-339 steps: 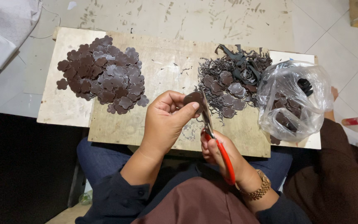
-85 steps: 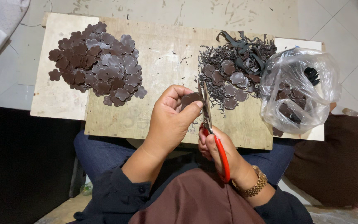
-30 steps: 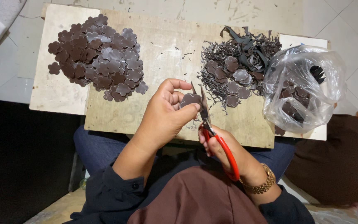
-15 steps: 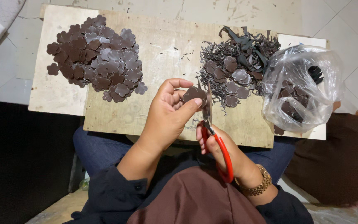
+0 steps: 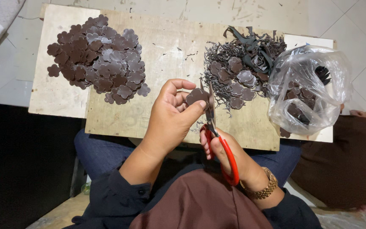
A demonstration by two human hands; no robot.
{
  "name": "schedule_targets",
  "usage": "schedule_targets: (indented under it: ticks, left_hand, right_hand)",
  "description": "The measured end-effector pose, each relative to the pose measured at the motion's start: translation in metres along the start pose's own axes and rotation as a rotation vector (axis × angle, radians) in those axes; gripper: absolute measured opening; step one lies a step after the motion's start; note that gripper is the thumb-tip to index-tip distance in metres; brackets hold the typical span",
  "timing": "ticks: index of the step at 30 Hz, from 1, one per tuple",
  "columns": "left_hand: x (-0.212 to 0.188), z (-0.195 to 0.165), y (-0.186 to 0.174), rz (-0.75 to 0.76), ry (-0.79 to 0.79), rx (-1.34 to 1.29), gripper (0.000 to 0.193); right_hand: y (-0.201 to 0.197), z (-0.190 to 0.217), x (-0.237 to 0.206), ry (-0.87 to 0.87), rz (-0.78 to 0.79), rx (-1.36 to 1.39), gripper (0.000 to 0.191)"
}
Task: The person trims the edges of dark brown flower-shaped leather pieces using red-handled scissors. They hold each piece in the left hand and carefully cut around the perimeter, then place the trimmed piece onto a growing pile on the left side of the table.
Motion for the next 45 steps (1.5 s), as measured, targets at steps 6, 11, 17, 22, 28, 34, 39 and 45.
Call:
schedule_targets:
  ticks: [6,11,17,22,28,34,39,45]
  left_hand:
    - [0.000,0.001,0.002,0.000,0.019,-0.010,0.037]
    - [0.001,0.001,0.001,-0.001,0.020,-0.016,0.038]
    - [0.002,-0.001,-0.002,-0.004,0.001,-0.036,0.044]
    - [0.000,-0.005,-0.007,-0.024,-0.029,-0.002,0.048]
    - [0.000,-0.007,-0.008,-0.024,-0.039,-0.006,0.048]
    - [0.001,-0.006,-0.010,-0.027,-0.029,-0.008,0.046]
    - [0.000,-0.003,-0.010,-0.025,-0.018,-0.008,0.044]
    - [-0.001,0.000,-0.009,0.011,-0.020,0.004,0.045]
  right_hand:
    - [0.002,-0.002,-0.001,0.014,-0.036,0.077,0.059]
    - [0.002,0.001,-0.001,-0.018,-0.031,0.020,0.059]
    - [-0.001,0.005,-0.002,-0.019,-0.017,-0.017,0.059]
    - [-0.003,0.006,-0.002,-0.028,0.010,-0.066,0.059]
    - [-0.004,0.003,-0.002,-0.021,-0.026,-0.073,0.058]
    - [-0.006,-0.002,-0.002,-0.004,-0.033,-0.072,0.059]
    - [-0.006,-0.003,-0.001,0.002,-0.041,-0.054,0.058]
    - [-0.002,0.000,0.001,-0.047,0.025,-0.041,0.060]
Point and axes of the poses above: each hand's wrist, its own x-axis towards the middle knuckle, its own y-axis out of the palm, z = x × y, the point moved 2 cm from there along x, towards the middle knuckle, and after that the axes turned 9 degrees about x, right-handed, at the moved point
